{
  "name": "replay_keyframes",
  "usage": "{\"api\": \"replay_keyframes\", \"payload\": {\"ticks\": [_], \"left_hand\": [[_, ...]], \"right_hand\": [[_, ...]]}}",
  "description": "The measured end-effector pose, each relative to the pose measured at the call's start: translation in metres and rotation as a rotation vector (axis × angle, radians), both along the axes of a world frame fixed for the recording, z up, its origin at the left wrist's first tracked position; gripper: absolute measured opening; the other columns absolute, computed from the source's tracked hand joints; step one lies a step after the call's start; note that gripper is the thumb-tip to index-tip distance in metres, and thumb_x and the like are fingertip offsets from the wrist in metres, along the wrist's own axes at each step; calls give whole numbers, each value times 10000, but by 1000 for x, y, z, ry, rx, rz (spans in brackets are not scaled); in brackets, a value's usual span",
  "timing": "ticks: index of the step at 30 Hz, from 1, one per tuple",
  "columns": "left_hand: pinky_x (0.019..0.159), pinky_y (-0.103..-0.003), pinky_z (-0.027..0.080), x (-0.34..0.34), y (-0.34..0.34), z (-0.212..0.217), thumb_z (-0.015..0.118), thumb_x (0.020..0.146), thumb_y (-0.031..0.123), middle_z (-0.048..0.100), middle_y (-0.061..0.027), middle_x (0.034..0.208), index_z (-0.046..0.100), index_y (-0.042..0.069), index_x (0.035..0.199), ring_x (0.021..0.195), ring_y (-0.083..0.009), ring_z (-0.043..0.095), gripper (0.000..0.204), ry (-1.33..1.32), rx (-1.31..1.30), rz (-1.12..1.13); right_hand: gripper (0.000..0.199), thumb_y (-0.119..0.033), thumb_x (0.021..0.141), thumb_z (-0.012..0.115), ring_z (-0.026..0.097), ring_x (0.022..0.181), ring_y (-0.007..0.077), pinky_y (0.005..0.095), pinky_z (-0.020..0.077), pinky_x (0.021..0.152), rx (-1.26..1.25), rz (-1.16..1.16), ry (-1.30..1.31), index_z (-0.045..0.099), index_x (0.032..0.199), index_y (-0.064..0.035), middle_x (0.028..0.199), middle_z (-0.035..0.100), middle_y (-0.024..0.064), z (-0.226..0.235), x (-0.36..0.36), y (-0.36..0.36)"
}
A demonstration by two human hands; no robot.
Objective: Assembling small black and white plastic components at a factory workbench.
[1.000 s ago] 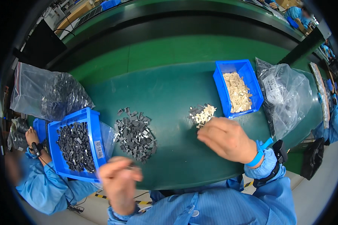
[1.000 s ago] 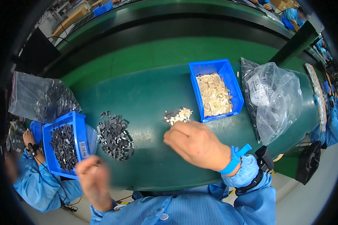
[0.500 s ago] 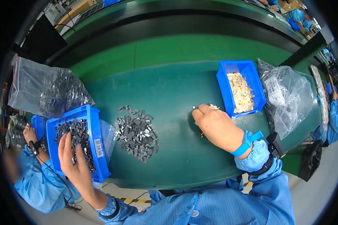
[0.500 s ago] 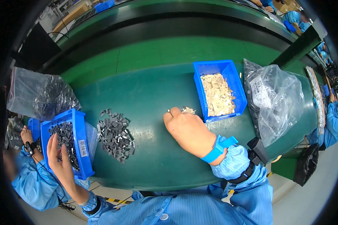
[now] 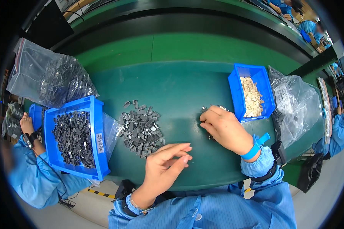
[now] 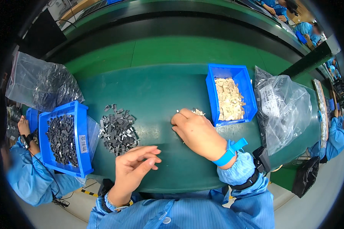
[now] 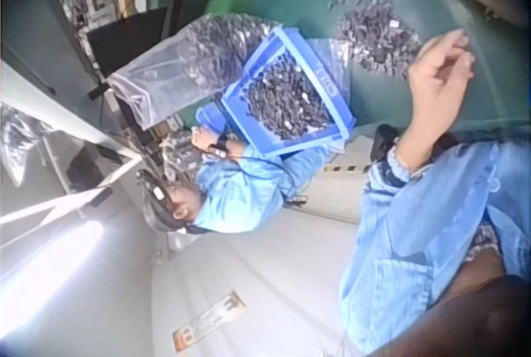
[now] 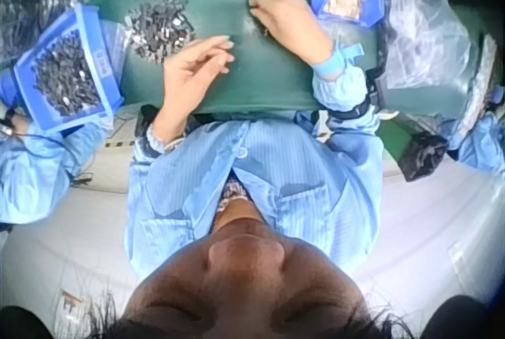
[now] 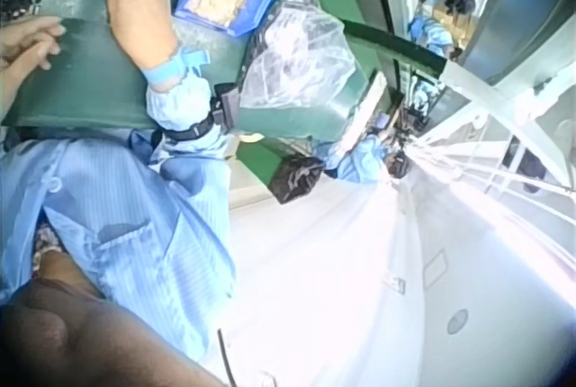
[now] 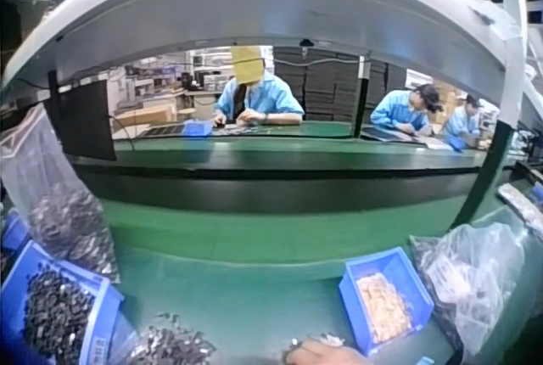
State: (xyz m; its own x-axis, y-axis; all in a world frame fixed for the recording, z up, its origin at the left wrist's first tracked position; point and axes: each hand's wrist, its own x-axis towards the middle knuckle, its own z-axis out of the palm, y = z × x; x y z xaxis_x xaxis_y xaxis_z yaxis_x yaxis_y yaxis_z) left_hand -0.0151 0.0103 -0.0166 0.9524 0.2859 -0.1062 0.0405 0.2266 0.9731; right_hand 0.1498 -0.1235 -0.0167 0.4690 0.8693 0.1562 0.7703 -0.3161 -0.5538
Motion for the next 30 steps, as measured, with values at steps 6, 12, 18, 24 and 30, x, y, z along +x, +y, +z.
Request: {"api": "replay_keyframes", "payload": {"ticks": [6, 12, 18, 24, 30], "left_hand": [[653, -282, 529, 17, -11, 6, 528, 867, 94, 575, -156, 1046, 533, -23, 1125, 861, -198, 602, 283, 117, -434, -30], [653, -276, 521, 30, -18, 16, 492, 894, 139, 582, -143, 1014, 521, -32, 1127, 855, -200, 601, 291, 93, -761, -116], [605, -247, 509, 33, -20, 9, 526, 880, 142, 610, -114, 931, 583, -33, 1030, 765, -151, 600, 238, 14, -778, -67], [565, -238, 502, 34, -23, 7, 559, 854, 95, 632, -115, 844, 620, -35, 937, 681, -137, 600, 166, 3, -670, 40], [532, -250, 495, 33, -22, 1, 557, 840, 51, 635, -144, 818, 624, -45, 894, 614, -146, 593, 129, 0, -418, 122]], "right_hand": [[123, -18, 770, 626, 515, 726, 94, 216, 413, 582, 403, -78, 938, 569, 879, -14, 865, 501, 31, 7, -6, -8], [93, -46, 802, 607, 483, 852, 94, 241, 407, 752, 743, 80, 1394, 570, 887, -39, 988, 471, 54, 1, -20, -6], [103, -35, 811, 594, 507, 872, 107, 250, 436, 774, 703, 89, 1460, 568, 909, -22, 1011, 479, 61, 3, -25, -7], [105, -29, 836, 563, 549, 851, 126, 248, 469, 732, 630, 16, 1199, 590, 929, 12, 1006, 521, 84, 6, -26, -11], [81, -37, 812, 588, 574, 806, 150, 257, 471, 675, 511, -108, 770, 621, 852, 24, 922, 586, 99, 8, -16, -13]]}}
